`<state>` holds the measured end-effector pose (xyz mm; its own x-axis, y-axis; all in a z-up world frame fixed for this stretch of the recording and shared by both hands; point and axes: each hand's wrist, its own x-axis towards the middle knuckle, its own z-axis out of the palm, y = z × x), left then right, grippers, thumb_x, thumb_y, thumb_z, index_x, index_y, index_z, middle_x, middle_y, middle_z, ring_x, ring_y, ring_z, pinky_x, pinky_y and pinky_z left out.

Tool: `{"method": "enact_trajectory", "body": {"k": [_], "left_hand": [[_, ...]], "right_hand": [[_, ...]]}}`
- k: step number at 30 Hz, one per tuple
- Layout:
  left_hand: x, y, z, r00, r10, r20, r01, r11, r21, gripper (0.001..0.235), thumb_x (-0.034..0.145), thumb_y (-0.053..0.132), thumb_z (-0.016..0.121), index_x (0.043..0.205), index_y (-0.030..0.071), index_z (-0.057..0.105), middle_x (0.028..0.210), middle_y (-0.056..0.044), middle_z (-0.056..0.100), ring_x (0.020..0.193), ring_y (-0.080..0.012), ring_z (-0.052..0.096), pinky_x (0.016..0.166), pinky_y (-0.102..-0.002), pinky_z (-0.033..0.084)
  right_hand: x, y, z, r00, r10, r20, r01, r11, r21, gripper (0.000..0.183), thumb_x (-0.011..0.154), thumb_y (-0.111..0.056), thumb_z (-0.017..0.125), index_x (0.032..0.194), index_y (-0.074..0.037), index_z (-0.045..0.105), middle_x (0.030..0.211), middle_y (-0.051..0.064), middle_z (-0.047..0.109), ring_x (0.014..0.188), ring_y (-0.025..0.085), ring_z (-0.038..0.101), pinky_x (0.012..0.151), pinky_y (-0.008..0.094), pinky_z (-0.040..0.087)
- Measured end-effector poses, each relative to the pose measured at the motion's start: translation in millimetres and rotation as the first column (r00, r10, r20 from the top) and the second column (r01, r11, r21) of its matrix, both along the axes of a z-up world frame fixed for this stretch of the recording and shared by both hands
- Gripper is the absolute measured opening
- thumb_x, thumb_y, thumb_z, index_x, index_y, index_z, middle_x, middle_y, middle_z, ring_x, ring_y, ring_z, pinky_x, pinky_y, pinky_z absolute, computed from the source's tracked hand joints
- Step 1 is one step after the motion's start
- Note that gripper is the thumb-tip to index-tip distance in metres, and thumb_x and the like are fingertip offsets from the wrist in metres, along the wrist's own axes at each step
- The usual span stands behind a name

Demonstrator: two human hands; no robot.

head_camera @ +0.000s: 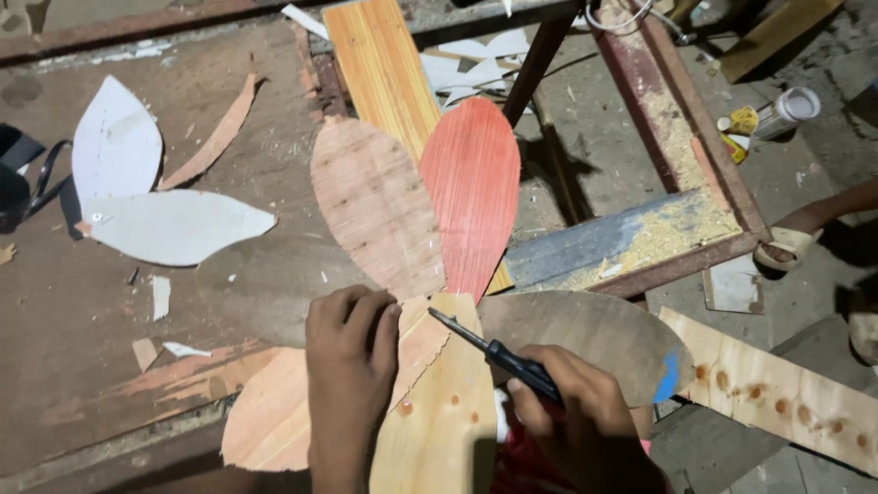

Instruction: Assembling wooden petal-shaped pieces into a flower structure using a screwdriver.

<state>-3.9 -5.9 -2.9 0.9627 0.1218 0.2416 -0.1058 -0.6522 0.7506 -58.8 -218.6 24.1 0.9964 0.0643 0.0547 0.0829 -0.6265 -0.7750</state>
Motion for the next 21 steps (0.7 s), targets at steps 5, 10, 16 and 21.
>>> {"method": "enact_trajectory", "body": {"k": [5, 10, 16, 21], "left_hand": [[0.7, -3.9, -7.2, 0.998, -0.045, 0.049, 0.031, 0.966, 0.256, 0.012, 0.093, 0.01, 0.064, 0.105, 0.008, 0.066, 0.107, -0.006, 0.064, 0.092, -0.0281, 0.052, 0.084, -0.041, 0.042], [6.5, -6.0, -6.6, 1.0, -0.016, 0.026, 0.008, 0.953, 0.304, 0.011, 0.095, 0.013, 0.062, 0.105, 0.008, 0.065, 0.101, -0.007, 0.061, 0.087, -0.0285, 0.05, 0.081, -0.042, 0.042], [10.0, -4.9, -1.7, 0.999, 0.014, -0.036, -0.007, 0.981, 0.192, 0.01, 0.098, 0.016, 0.06, 0.1, 0.008, 0.065, 0.095, -0.006, 0.061, 0.084, -0.0267, 0.049, 0.082, -0.041, 0.042], [7.4, 1.5, 8.5, 0.993, -0.085, -0.084, 0.088, 0.996, 0.033, 0.016, 0.093, 0.012, 0.062, 0.105, 0.012, 0.073, 0.096, -0.004, 0.063, 0.088, -0.024, 0.051, 0.085, -0.038, 0.042]], "right_hand": [[-10.3, -0.1, -15.6, 0.999, -0.034, -0.002, 0.034, 0.998, 0.061, 0.025, 0.082, -0.017, 0.066, 0.103, -0.003, 0.068, 0.074, 0.005, 0.076, 0.053, 0.014, 0.064, 0.053, 0.025, 0.054], [-13.4, 6.1, -28.1, 0.959, -0.087, -0.27, 0.07, 0.995, -0.07, 0.035, 0.084, -0.03, 0.062, 0.117, -0.018, 0.063, 0.088, 0.004, 0.084, 0.07, 0.021, 0.081, 0.065, 0.032, 0.063], [-6.6, 27.3, -9.1, 0.927, -0.115, -0.358, 0.098, 0.993, -0.065, 0.023, 0.086, -0.023, 0.059, 0.105, -0.014, 0.068, 0.065, 0.006, 0.078, 0.05, 0.021, 0.071, 0.052, 0.035, 0.056], [-6.7, 33.0, -12.9, 0.982, -0.102, -0.158, 0.092, 0.993, -0.07, 0.02, 0.087, -0.017, 0.061, 0.104, -0.009, 0.069, 0.075, 0.009, 0.077, 0.055, 0.024, 0.069, 0.056, 0.036, 0.056]]}}
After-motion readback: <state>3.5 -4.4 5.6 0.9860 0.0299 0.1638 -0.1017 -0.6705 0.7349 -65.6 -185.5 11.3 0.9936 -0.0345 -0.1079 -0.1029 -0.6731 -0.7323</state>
